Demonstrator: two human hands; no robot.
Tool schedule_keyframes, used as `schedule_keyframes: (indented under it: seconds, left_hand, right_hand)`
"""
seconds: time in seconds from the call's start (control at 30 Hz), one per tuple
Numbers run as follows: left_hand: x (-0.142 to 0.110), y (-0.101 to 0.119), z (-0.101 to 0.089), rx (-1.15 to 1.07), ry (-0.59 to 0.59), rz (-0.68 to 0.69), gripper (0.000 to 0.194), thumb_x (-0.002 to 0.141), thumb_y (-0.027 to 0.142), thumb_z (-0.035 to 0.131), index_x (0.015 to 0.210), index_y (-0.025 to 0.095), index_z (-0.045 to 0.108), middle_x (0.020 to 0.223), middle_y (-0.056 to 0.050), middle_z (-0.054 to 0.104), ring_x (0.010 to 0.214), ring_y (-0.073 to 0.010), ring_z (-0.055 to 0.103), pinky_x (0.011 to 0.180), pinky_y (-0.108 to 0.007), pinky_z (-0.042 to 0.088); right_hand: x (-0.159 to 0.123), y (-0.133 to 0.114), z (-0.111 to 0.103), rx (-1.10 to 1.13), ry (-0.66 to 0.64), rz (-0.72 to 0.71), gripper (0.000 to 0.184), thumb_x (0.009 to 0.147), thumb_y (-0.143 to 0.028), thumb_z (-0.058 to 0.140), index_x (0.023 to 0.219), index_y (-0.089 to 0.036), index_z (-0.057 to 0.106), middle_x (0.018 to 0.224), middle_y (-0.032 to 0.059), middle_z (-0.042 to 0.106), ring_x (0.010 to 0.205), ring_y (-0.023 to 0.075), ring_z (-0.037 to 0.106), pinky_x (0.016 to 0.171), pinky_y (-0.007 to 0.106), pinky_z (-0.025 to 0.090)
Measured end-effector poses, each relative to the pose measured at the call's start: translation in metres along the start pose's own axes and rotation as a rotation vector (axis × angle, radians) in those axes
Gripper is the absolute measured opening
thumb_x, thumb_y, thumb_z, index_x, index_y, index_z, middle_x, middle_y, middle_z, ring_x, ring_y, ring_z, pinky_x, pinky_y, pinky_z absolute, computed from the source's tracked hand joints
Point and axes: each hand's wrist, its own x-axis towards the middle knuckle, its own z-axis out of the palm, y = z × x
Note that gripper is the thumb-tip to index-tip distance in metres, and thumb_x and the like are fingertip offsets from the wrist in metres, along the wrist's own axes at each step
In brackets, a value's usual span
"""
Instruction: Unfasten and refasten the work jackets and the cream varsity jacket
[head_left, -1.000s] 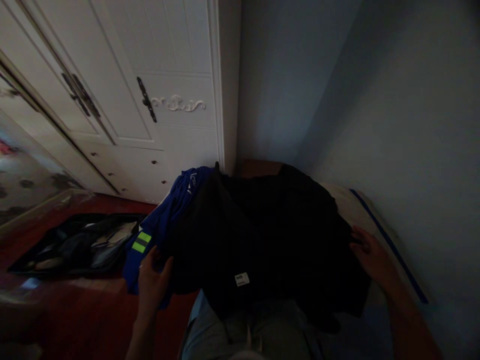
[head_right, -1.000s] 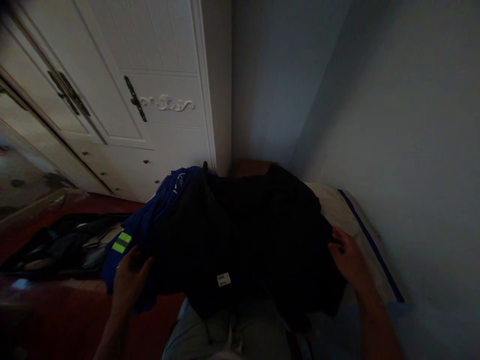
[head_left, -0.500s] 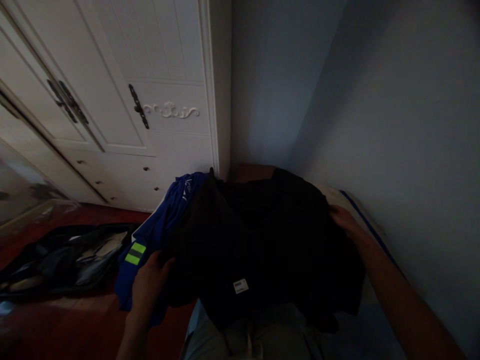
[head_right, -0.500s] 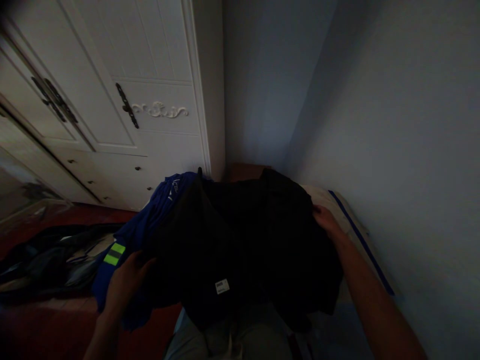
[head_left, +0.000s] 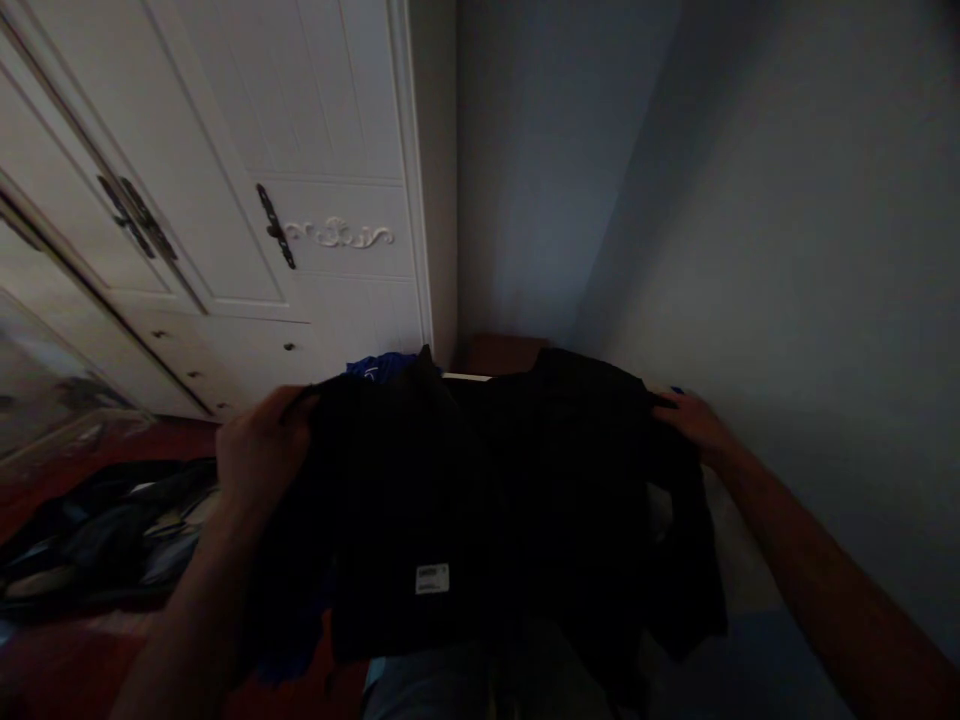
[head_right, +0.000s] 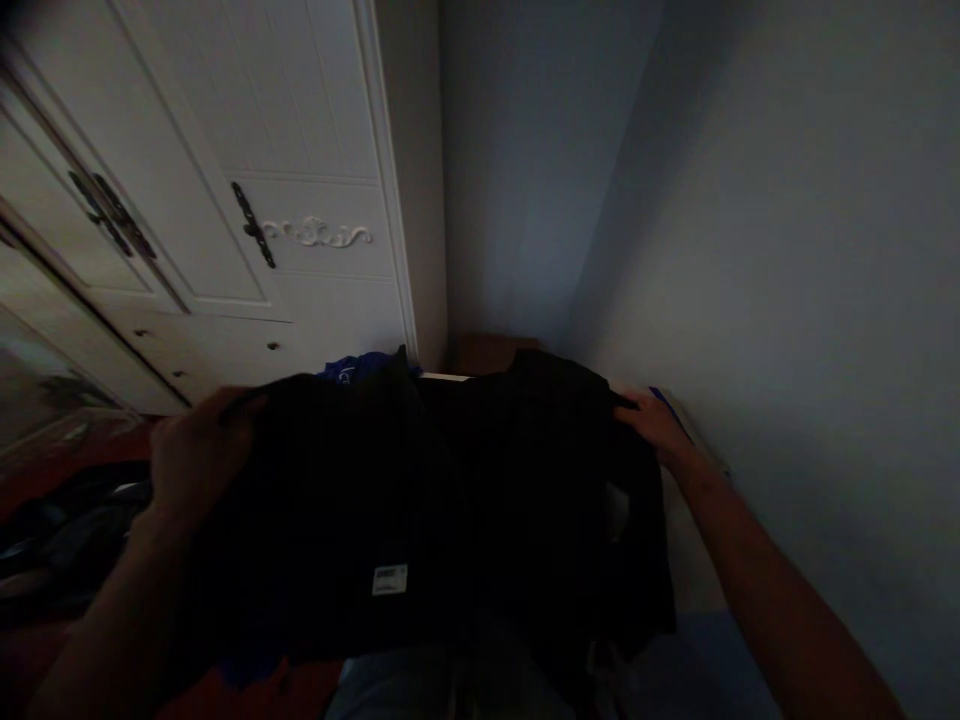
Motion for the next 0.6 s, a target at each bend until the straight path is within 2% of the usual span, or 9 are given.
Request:
schedule_keyframes:
  seconds: [0.07,0.13,0.23,0.33,0.43,0.5,0.6]
  left_hand:
    - [0.037,0.015,-0.012,0.025,0.070,0.097,0.036,0.092,0.040,0.041,0.106,0.023,0.070,0.083,-0.008,0.070,0.078,-0.0261,0.064,0.073,-0.036,0.043]
    - [0.074,0.030,-0.019,0.061,0.083,0.170,0.039,0.093,0.040,0.038,0.110,0.025,0.069,0.090,-0.011,0.072,0.085,-0.0278,0.065,0.075,-0.038,0.043]
    - [0.121,0.048,-0.022,0.134,0.054,0.198,0.042,0.090,0.039,0.037,0.111,0.025,0.069,0.098,-0.016,0.072,0.092,-0.0322,0.066,0.071,-0.043,0.042]
    - [0.155,0.057,-0.017,0.157,0.063,0.218,0.043,0.088,0.040,0.035,0.111,0.025,0.069,0.105,-0.019,0.071,0.098,-0.0359,0.066,0.071,-0.047,0.040]
    - [0.173,0.058,-0.002,0.148,0.082,0.223,0.044,0.090,0.042,0.034,0.113,0.024,0.067,0.112,-0.020,0.069,0.104,-0.0370,0.065,0.073,-0.050,0.039]
    - [0.175,0.056,0.014,0.161,0.056,0.208,0.045,0.093,0.040,0.031,0.118,0.021,0.063,0.117,-0.019,0.067,0.108,-0.0361,0.063,0.077,-0.050,0.040]
    - [0.162,0.050,0.049,0.226,-0.173,0.233,0.040,0.095,0.025,0.033,0.120,0.013,0.060,0.122,-0.020,0.062,0.117,-0.0354,0.058,0.091,-0.053,0.040]
  right_hand:
    - [0.001,-0.028,-0.015,0.027,0.142,-0.025,0.035,0.067,-0.028,0.066,0.099,-0.017,0.075,0.081,0.0066,0.075,0.064,0.0206,0.067,0.058,0.029,0.052]
    - [0.003,-0.058,-0.030,-0.049,0.260,-0.104,0.033,0.067,-0.026,0.068,0.097,-0.018,0.076,0.079,0.0049,0.074,0.066,0.0199,0.067,0.061,0.029,0.051]
    - [0.011,-0.097,-0.047,-0.323,0.334,-0.259,0.027,0.071,-0.021,0.068,0.095,-0.020,0.077,0.085,0.0044,0.075,0.076,0.0200,0.067,0.072,0.031,0.050]
    - [0.027,-0.121,-0.062,-0.655,0.401,-0.392,0.024,0.078,-0.025,0.067,0.101,-0.022,0.077,0.098,0.0066,0.075,0.087,0.0227,0.067,0.079,0.035,0.048]
    - [0.047,-0.129,-0.071,-0.843,0.475,-0.419,0.028,0.085,-0.038,0.065,0.107,-0.022,0.074,0.104,0.0107,0.073,0.090,0.0261,0.065,0.077,0.038,0.048]
    - [0.063,-0.126,-0.069,-0.903,0.478,-0.447,0.031,0.089,-0.042,0.062,0.108,-0.019,0.072,0.107,0.0145,0.070,0.096,0.0278,0.063,0.081,0.040,0.048]
    - [0.085,-0.109,-0.049,-0.991,0.348,-0.428,0.031,0.088,-0.030,0.062,0.114,-0.013,0.068,0.117,0.0218,0.063,0.112,0.0336,0.057,0.093,0.048,0.044]
